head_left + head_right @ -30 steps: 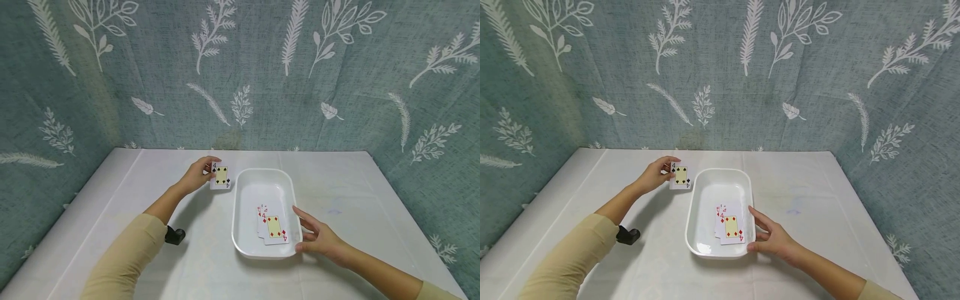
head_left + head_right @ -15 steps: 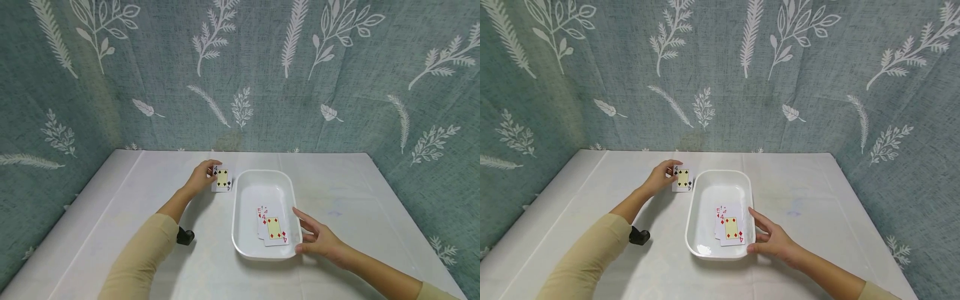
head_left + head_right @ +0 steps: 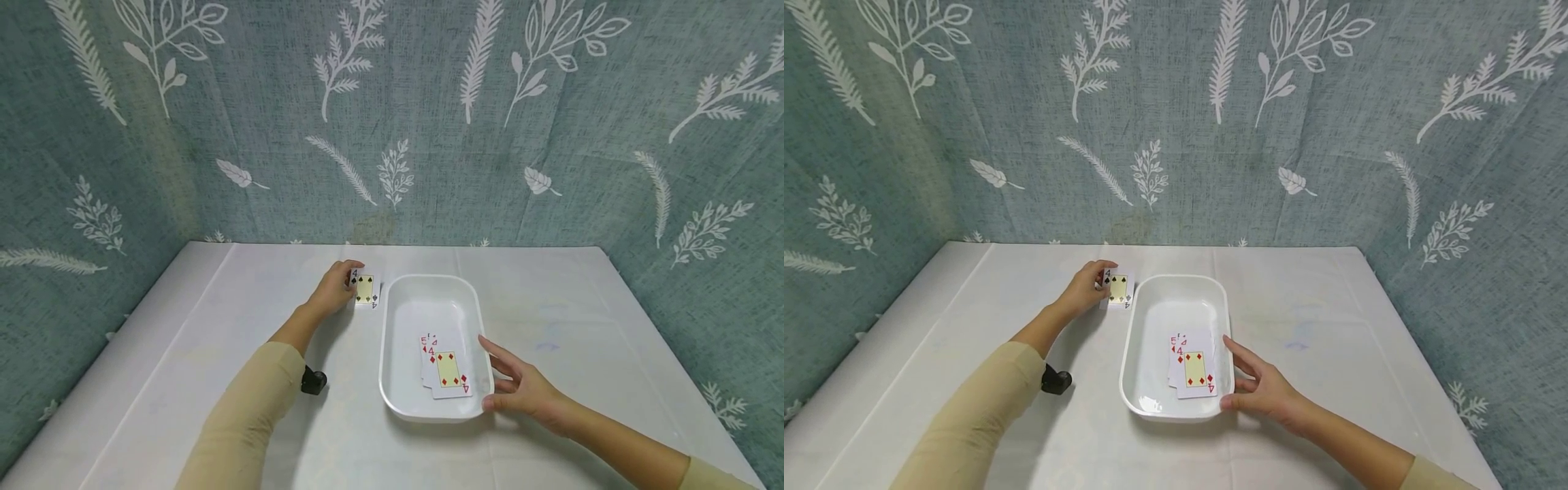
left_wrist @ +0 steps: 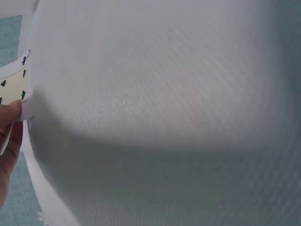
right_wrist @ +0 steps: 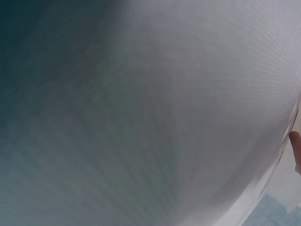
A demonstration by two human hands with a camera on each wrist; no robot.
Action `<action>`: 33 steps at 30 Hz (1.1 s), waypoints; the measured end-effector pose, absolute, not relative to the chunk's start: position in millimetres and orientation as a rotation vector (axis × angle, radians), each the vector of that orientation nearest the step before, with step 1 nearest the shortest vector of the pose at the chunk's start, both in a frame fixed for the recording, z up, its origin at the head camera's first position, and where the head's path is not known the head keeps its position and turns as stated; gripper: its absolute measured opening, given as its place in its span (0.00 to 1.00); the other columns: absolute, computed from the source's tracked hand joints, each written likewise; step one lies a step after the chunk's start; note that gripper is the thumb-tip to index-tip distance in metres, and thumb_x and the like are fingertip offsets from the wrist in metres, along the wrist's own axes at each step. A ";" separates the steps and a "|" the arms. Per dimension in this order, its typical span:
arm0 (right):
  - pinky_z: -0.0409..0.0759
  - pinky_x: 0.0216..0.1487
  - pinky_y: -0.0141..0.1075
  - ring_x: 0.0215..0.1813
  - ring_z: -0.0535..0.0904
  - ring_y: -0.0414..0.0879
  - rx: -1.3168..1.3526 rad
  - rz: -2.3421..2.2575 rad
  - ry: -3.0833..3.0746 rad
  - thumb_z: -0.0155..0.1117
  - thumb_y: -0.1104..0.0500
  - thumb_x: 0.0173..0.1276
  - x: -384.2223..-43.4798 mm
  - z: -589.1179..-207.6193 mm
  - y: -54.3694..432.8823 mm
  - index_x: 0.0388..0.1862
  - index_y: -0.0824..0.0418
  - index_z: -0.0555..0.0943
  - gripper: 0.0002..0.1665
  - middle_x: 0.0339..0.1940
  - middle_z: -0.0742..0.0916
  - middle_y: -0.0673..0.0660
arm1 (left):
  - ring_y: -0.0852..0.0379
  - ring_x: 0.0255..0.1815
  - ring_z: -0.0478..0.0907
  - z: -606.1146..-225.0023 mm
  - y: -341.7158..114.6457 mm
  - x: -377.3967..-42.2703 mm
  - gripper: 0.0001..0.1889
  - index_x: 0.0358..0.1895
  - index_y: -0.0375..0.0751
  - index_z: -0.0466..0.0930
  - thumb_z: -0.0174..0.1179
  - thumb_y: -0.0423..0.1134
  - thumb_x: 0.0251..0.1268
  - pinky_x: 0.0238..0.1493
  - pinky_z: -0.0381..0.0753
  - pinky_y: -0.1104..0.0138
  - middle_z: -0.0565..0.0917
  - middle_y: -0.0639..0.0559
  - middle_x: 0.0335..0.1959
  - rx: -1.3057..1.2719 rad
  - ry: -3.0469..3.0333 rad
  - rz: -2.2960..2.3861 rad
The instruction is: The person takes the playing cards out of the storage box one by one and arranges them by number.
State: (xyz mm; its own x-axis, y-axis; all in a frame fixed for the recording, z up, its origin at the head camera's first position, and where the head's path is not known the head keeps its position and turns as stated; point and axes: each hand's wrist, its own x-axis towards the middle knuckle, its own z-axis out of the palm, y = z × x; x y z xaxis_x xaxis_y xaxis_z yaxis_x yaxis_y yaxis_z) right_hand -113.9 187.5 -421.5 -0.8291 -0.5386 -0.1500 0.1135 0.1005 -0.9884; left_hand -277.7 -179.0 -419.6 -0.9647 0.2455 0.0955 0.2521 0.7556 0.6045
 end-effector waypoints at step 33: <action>0.79 0.50 0.34 0.63 0.71 0.65 -0.404 -1.745 1.969 0.72 0.65 0.55 -113.9 -421.2 188.4 0.77 0.56 0.47 0.58 0.72 0.58 0.74 | 0.39 0.55 0.73 -409.9 -173.8 -275.0 0.35 0.66 0.31 0.65 0.66 0.27 0.51 0.55 0.73 0.53 0.74 0.33 0.54 -0.058 -3.040 -1.042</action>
